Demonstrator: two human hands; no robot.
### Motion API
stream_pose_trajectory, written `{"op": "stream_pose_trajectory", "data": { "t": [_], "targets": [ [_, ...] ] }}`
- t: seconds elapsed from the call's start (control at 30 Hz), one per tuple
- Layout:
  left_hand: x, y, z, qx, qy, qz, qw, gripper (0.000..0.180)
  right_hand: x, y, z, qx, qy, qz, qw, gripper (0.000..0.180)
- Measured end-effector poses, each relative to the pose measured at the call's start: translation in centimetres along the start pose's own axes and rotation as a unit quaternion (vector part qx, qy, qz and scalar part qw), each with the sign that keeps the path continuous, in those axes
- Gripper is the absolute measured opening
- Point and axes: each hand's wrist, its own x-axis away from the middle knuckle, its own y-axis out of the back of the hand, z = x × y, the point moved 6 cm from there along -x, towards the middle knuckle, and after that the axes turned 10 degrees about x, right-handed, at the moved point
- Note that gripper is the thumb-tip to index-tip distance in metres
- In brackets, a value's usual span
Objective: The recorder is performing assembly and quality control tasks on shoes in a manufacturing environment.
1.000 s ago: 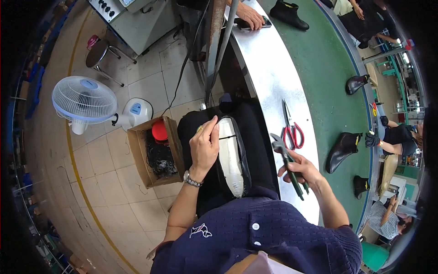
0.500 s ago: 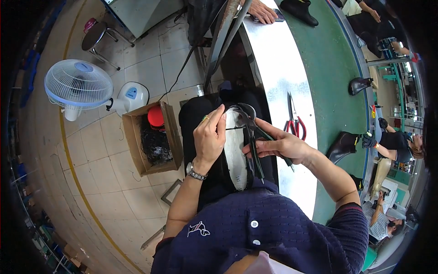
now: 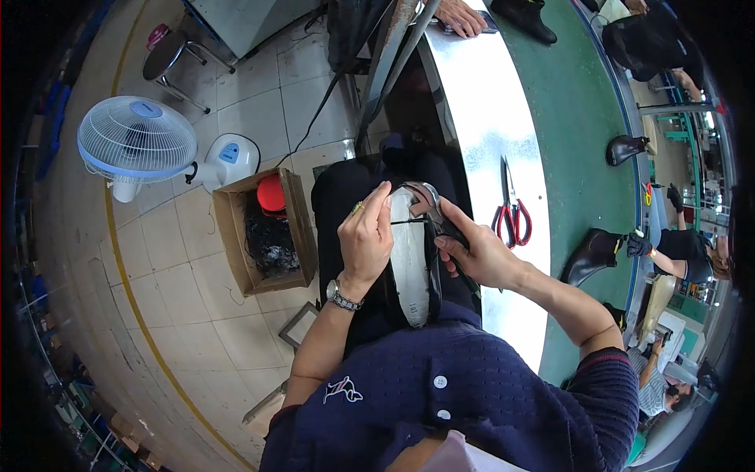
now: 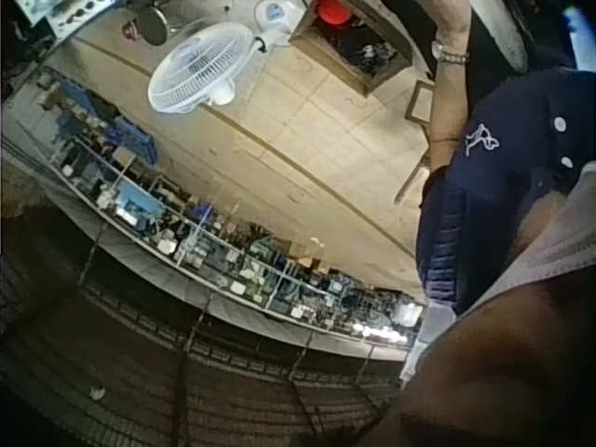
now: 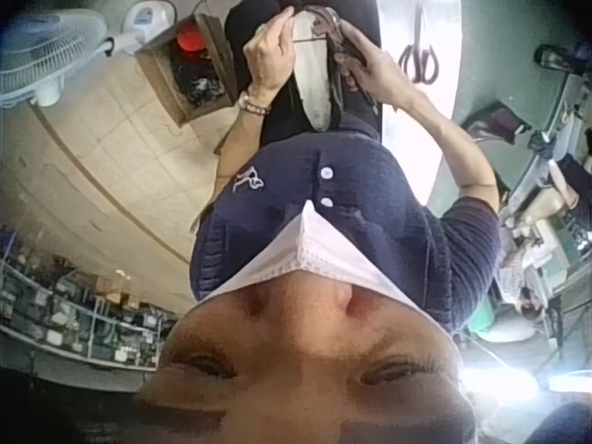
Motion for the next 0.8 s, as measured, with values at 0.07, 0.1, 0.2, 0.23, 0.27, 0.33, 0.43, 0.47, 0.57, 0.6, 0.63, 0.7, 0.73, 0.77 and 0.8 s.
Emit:
{"op": "stream_pose_trajectory", "data": {
  "t": [0.07, 0.1, 0.2, 0.23, 0.27, 0.33, 0.43, 0.47, 0.57, 0.6, 0.63, 0.7, 0.73, 0.77, 0.8],
  "targets": [
    [-0.2, 0.2, -0.4, 0.0, -0.004, 0.004, 1.0, 0.023, 0.0, -0.2, -0.3, 0.021, 0.013, -0.015, 1.0, 0.06],
    [-0.3, 0.3, -0.6, 0.006, 0.011, 0.02, 1.0, 0.024, 0.1, -0.3, -0.5, 0.025, 0.03, -0.024, 0.999, 0.06],
    [-0.4, 0.2, -0.6, 0.002, -0.021, 0.04, 0.999, 0.028, 0.2, -0.4, -0.7, 0.04, 0.046, -0.028, 0.998, 0.06],
    [-0.3, 0.2, -0.8, -0.008, -0.066, 0.043, 0.997, 0.03, 0.2, -0.4, -0.8, 0.051, 0.046, -0.023, 0.997, 0.06],
    [-0.3, 0.3, -0.6, -0.008, -0.067, 0.042, 0.997, 0.03, 0.3, -0.2, -0.6, 0.051, 0.047, -0.023, 0.997, 0.06],
    [-0.1, 0.3, -0.7, -0.041, -0.11, 0.069, 0.991, 0.035, 0.7, 0.5, 0.0, 0.101, 0.036, -0.006, 0.994, 0.061],
    [-0.2, 0.0, -0.9, -0.079, -0.138, 0.096, 0.983, 0.039, 1.1, 1.7, 1.5, 0.291, 0.012, -0.008, 0.957, 0.062],
    [-0.2, 0.0, -0.9, -0.078, -0.141, 0.096, 0.982, 0.039, 1.0, 2.2, 1.4, 0.291, 0.011, -0.011, 0.956, 0.062],
    [-0.2, 0.0, -0.8, -0.104, -0.147, 0.091, 0.979, 0.04, 1.1, 3.0, 1.6, 0.232, -0.002, 0.024, 0.972, 0.061],
    [-0.3, 0.1, -0.8, -0.107, -0.154, 0.09, 0.978, 0.04, 1.8, 3.8, 3.0, 0.25, 0.036, -0.016, 0.967, 0.064],
    [-0.1, 0.1, -0.9, -0.108, -0.16, 0.092, 0.977, 0.04, 2.5, 4.4, 4.5, 0.266, 0.072, -0.055, 0.96, 0.067],
    [-0.1, 0.1, -0.8, -0.107, -0.155, 0.088, 0.978, 0.04, 2.5, 4.6, 6.4, 0.212, 0.123, -0.13, 0.961, 0.067],
    [-0.3, 0.0, -0.9, -0.103, -0.156, 0.086, 0.979, 0.04, 2.1, 5.1, 7.0, 0.172, 0.132, -0.224, 0.95, 0.068],
    [-0.3, -0.1, -1.0, -0.102, -0.159, 0.088, 0.978, 0.04, 2.1, 5.7, 6.8, 0.129, 0.14, -0.317, 0.929, 0.069],
    [-0.2, -0.1, -1.1, -0.104, -0.159, 0.09, 0.978, 0.038, 0.9, 4.7, 5.0, 0.21, 0.135, -0.326, 0.912, 0.07]
  ]
}}
